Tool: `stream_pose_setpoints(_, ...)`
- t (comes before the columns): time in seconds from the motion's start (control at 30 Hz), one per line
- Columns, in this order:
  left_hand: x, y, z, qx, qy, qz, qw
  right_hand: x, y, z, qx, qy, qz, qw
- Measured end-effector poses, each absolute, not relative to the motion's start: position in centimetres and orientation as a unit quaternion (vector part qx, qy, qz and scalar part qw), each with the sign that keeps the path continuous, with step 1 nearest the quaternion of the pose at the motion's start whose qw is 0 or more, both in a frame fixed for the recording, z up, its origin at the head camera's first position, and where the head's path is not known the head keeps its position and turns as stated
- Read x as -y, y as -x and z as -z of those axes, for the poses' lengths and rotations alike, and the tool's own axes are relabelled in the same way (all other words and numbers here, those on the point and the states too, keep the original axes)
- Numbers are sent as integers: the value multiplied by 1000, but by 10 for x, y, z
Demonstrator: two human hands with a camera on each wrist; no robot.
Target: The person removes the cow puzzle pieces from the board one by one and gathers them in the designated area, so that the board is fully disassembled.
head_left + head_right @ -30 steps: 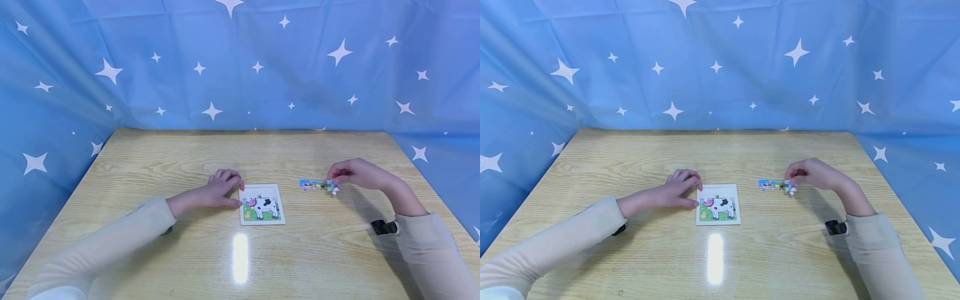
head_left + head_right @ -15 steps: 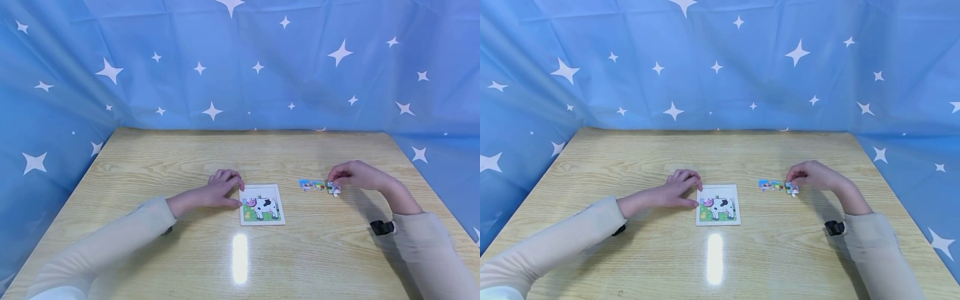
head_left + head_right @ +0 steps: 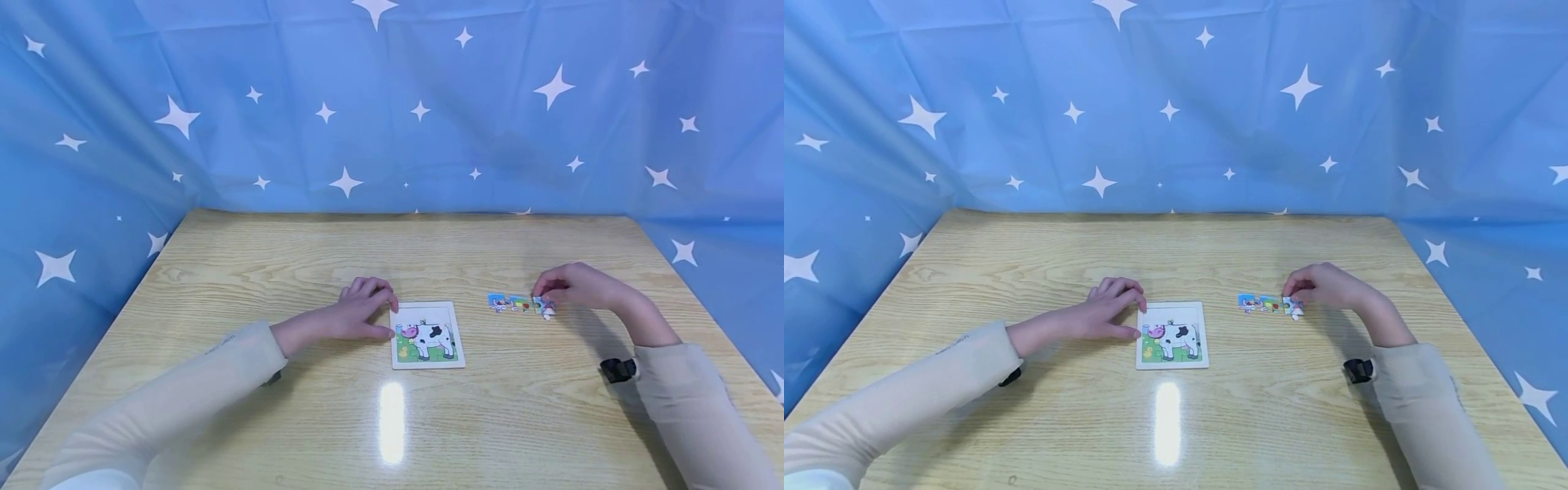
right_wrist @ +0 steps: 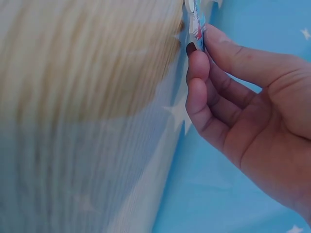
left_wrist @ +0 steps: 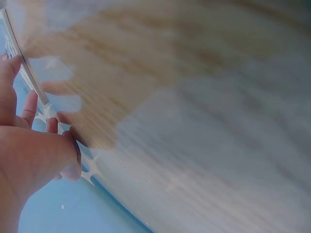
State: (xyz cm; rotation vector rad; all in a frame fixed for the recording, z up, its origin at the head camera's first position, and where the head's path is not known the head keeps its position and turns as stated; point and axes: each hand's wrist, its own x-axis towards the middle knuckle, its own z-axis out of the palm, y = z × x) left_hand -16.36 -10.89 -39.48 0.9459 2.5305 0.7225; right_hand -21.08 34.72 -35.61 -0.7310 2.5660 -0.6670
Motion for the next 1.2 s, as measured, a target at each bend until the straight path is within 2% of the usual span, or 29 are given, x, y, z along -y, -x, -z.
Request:
stream_pose_setpoints(0.47, 109, 163, 396, -891, -331, -256, 175, -346, 210, 362, -917, 252, 240, 194)
stream_pose_setpoints(0.87, 108, 166, 396, -895, -332, -247, 169, -341, 204, 360, -919, 269, 239, 162)
stream_pose_setpoints(1.2, 108, 164, 393, -895, -331, -245, 170, -321, 199, 359, -908, 279, 261, 175)
